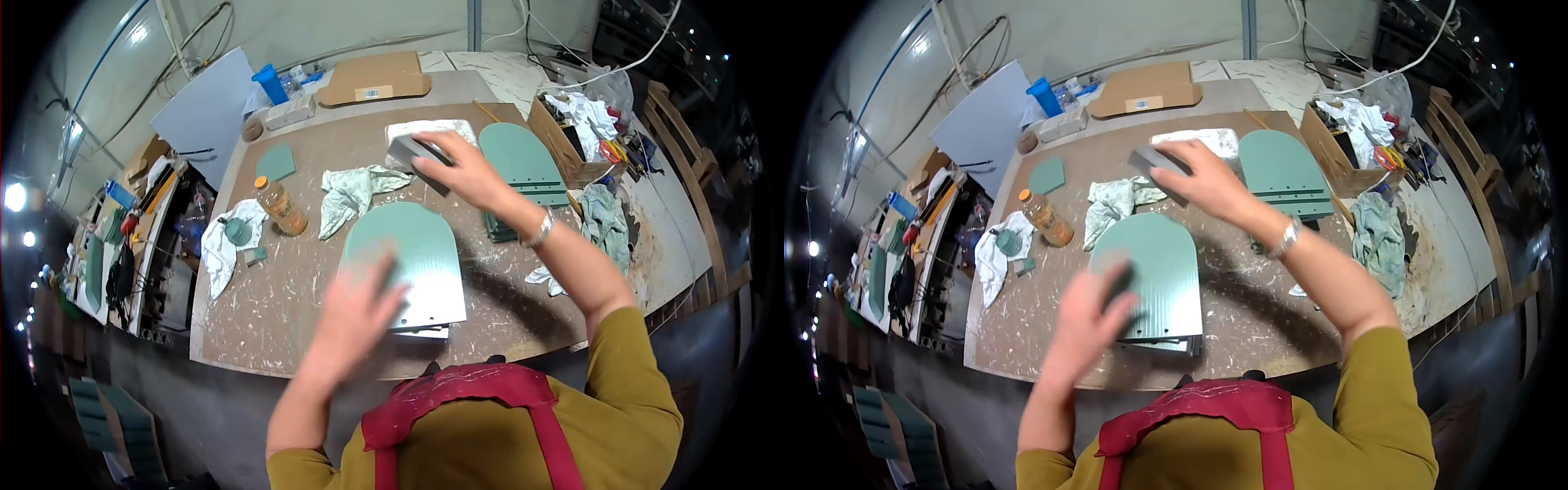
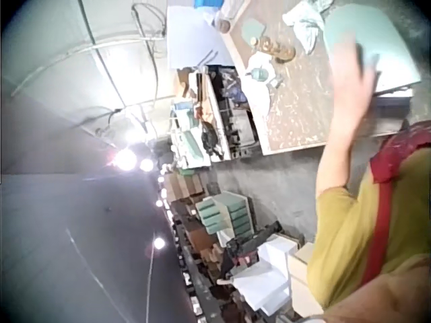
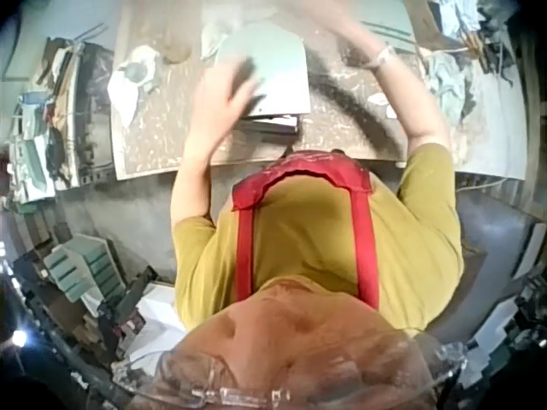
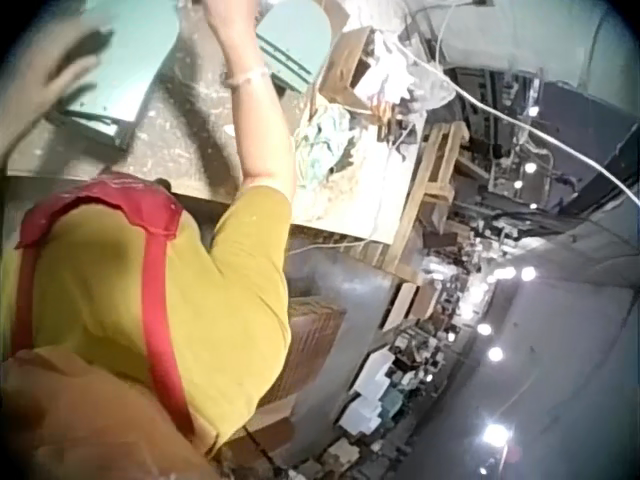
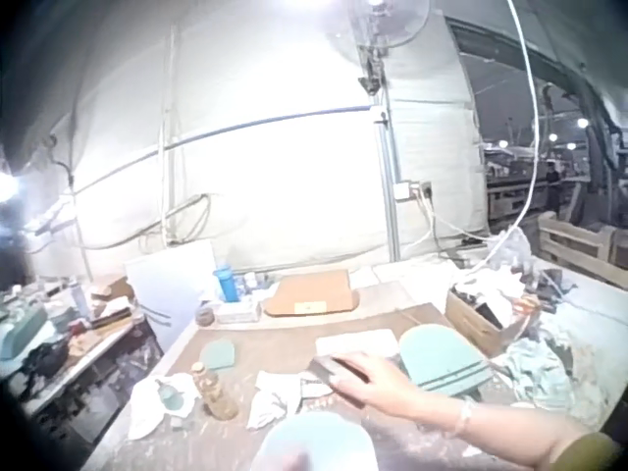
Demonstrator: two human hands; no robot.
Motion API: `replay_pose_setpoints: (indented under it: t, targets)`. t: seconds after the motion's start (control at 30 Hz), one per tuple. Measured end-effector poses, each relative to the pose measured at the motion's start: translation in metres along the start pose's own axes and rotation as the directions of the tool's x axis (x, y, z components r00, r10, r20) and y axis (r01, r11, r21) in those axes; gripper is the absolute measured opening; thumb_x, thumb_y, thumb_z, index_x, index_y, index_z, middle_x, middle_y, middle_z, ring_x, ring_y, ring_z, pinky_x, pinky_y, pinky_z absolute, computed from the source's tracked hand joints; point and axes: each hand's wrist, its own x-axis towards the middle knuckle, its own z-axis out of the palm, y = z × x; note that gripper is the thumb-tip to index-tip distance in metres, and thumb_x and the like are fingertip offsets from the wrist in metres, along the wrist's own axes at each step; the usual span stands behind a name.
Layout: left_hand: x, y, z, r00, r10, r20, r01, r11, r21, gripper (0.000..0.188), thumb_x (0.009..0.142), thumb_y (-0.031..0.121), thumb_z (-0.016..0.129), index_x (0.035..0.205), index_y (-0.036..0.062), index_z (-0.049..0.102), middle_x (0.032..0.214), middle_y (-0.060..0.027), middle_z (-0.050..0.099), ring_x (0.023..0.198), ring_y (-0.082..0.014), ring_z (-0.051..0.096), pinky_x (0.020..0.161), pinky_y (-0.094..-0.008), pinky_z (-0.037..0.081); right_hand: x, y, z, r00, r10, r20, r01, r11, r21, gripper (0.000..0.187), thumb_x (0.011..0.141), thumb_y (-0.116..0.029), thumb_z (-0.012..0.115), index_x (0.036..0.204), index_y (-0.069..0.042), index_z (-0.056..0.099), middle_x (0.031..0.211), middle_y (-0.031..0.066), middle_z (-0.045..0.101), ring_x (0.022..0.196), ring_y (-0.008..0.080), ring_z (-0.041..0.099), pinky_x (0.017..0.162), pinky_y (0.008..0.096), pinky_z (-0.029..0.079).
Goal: The person sands the edges and surfaces of several green arched wooden panels using a sanding block by hand, picking each panel up from a stack, wiping it, and placing it onto another stack.
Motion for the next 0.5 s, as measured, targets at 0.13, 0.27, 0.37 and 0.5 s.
replay_pose_setpoints:
  t: [0.13, 0.27, 0.37, 0.5]
  targets:
    - [0.053, -0.07, 0.001, 0.976, -0.208, 0.061, 0.209, 0.978, -0.017, 0.059, 0.088, 0.034, 0.07, 0.128, -0.0061, 0.054, 0.12, -0.0263, 0.062, 0.113, -0.0351, 0.06, 0.101, -0.043, 0.044, -0.061, 0.013, 0.003, 0.979, 0.201, -0.026, -0.176, 0.91, 0.376, 0.057, 0.096, -0.036, 0.062, 0.138, 0.0, 0.051, 0.132, 0.0155, 0.055, 0.116, 0.0236, 0.056, 0.098, 0.0336, 0.047]
    - [0.067, -0.08, 0.003, 0.928, -0.325, 0.18, 0.371, 0.833, -0.409, 0.05, 0.092, 0.031, 0.067, 0.122, -0.0068, 0.058, 0.108, -0.0155, 0.067, 0.1, -0.0209, 0.062, 0.089, -0.0337, 0.048, -0.111, 0.025, 0.025, 0.942, 0.326, -0.077, -0.238, 0.813, 0.531, 0.05, 0.099, -0.03, 0.06, 0.138, -0.001, 0.051, 0.132, 0.0119, 0.056, 0.118, 0.0168, 0.053, 0.1, 0.0299, 0.044]
    - [0.066, -0.099, 0.011, 0.907, -0.381, 0.176, 0.411, 0.719, -0.56, 0.04, 0.096, 0.029, 0.063, 0.118, -0.0049, 0.061, 0.101, -0.0073, 0.066, 0.092, -0.0127, 0.061, 0.081, -0.0278, 0.049, -0.13, 0.019, 0.033, 0.946, 0.324, -0.025, -0.225, 0.71, 0.667, 0.046, 0.1, -0.028, 0.058, 0.136, 0.0, 0.051, 0.129, 0.0098, 0.056, 0.116, 0.0157, 0.053, 0.1, 0.0289, 0.043]
    - [0.07, -0.104, 0.012, 0.84, -0.518, 0.165, 0.474, 0.549, -0.688, 0.031, 0.098, 0.026, 0.061, 0.112, -0.0009, 0.063, 0.098, -0.0031, 0.065, 0.087, -0.0107, 0.06, 0.078, -0.0256, 0.048, -0.137, 0.014, 0.029, 0.911, 0.412, 0.008, -0.263, 0.566, 0.781, 0.045, 0.1, -0.026, 0.058, 0.136, 0.0, 0.052, 0.127, 0.0084, 0.058, 0.113, 0.0148, 0.054, 0.099, 0.0281, 0.044]
